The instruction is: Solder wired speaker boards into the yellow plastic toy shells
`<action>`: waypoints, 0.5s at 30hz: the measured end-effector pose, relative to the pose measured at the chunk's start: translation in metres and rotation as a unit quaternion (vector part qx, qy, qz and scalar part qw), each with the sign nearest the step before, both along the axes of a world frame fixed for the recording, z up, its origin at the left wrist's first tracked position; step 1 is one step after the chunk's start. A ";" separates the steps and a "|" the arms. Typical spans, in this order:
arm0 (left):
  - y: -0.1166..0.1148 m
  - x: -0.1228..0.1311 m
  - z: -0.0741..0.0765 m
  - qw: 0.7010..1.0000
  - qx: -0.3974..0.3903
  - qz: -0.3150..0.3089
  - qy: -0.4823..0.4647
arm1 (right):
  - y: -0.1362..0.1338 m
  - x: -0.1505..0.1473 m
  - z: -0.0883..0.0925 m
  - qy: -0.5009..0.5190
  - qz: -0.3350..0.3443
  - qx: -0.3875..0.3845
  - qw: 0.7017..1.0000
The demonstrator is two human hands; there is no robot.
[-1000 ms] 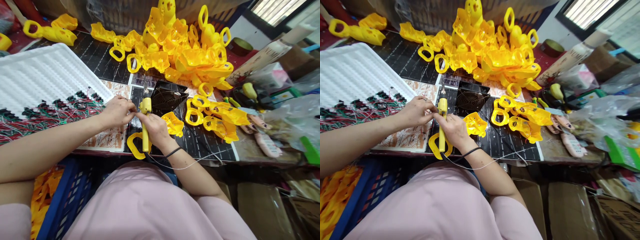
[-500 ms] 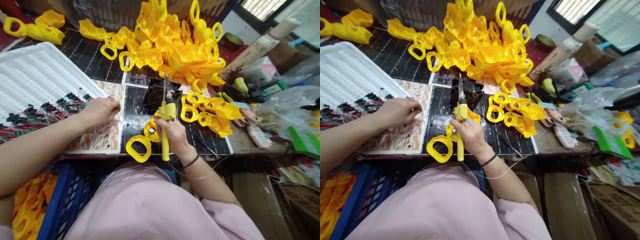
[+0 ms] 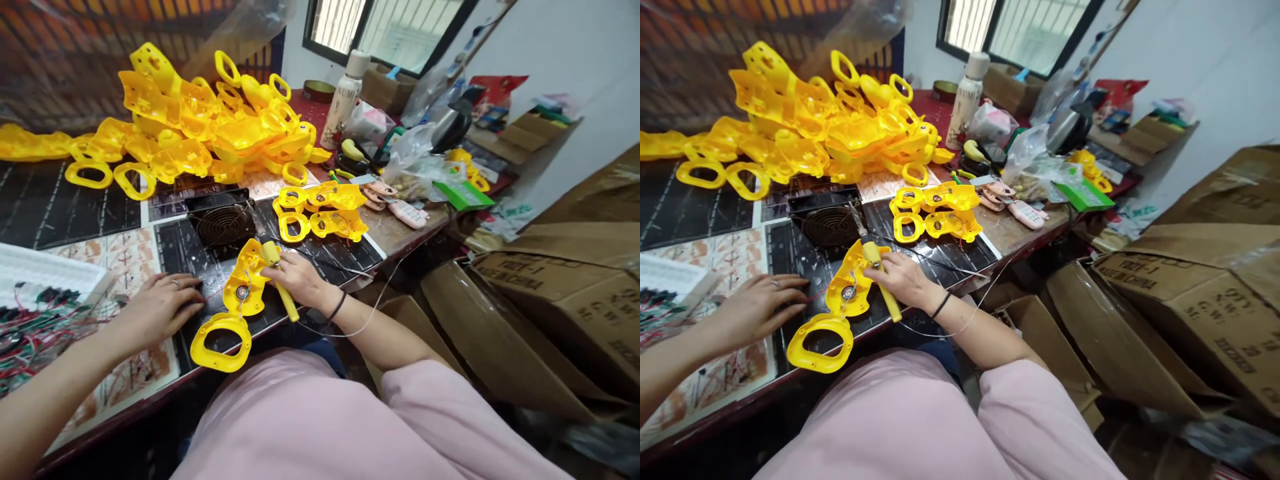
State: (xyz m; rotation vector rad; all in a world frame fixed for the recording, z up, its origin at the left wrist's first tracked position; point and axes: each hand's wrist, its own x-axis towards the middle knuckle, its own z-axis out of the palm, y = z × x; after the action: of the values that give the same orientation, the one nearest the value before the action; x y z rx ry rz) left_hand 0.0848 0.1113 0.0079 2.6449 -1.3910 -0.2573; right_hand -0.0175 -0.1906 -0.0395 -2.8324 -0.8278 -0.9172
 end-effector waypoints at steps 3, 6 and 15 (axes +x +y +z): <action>-0.014 -0.007 0.008 0.997 -0.060 0.018 0.043 | -0.021 -0.022 0.014 -0.060 -0.019 0.013 0.998; -0.032 -0.014 0.023 0.984 -0.154 0.070 0.052 | -0.057 -0.047 0.030 -0.095 -0.103 0.015 0.990; -0.179 0.011 0.012 0.923 -0.284 0.154 0.211 | -0.149 -0.059 0.039 -0.130 -0.296 0.025 0.946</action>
State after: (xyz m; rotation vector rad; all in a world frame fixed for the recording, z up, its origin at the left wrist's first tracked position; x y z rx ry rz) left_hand 0.0960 -0.0674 0.0204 2.1109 -0.7509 -0.3042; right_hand -0.0767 -0.3396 -0.0001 -2.9935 0.0723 -1.3687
